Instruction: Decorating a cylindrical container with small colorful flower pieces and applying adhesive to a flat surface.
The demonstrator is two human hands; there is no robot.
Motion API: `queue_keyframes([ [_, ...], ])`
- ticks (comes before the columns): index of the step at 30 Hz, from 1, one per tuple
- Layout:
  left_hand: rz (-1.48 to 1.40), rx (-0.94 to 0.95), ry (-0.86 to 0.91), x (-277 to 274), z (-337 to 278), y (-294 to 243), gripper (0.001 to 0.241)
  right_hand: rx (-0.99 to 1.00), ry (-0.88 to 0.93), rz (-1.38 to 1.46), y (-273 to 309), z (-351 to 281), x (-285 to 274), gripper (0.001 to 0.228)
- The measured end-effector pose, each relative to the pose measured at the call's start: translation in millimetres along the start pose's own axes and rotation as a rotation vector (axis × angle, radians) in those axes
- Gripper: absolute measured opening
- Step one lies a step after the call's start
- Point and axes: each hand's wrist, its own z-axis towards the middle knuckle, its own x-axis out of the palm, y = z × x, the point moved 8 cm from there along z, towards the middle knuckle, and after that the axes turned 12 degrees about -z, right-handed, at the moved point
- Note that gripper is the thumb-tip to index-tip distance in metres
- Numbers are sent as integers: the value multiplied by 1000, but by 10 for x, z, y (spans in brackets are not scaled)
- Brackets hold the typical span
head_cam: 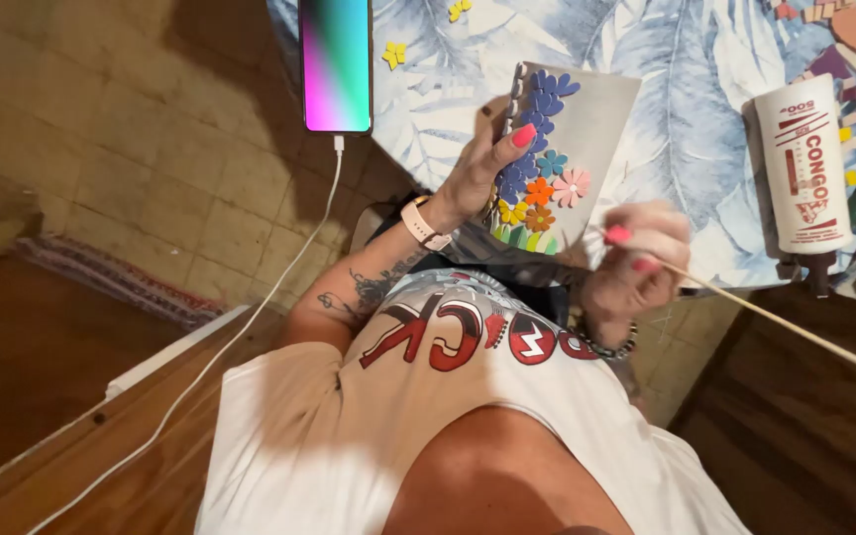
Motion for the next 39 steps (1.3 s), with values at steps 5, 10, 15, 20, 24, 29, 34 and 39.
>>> queue_keyframes([
  [5,83,-53,-14,17,3,29,93,-257,393,-339,180,149,-64,49],
  [10,107,24,21,69,5,14,81,-494,713,-422,193,146,87,40],
  [15,72,61,15,40,9,80,78,-563,819,-370,297,203,152,27],
  [20,-261,-17,-15,21,-11,184,60,-612,833,-411,459,264,190,28],
  [24,-289,-69,-71,41,-37,181,61,-650,856,-465,482,267,216,21],
  [29,-360,-13,-47,-60,29,274,55,-641,844,-474,430,243,233,15],
  [34,-307,-15,-13,-24,0,223,61,-640,834,-480,415,235,247,22],
  [39,-252,109,-14,-58,27,274,70,-342,574,-189,231,321,45,27],
])
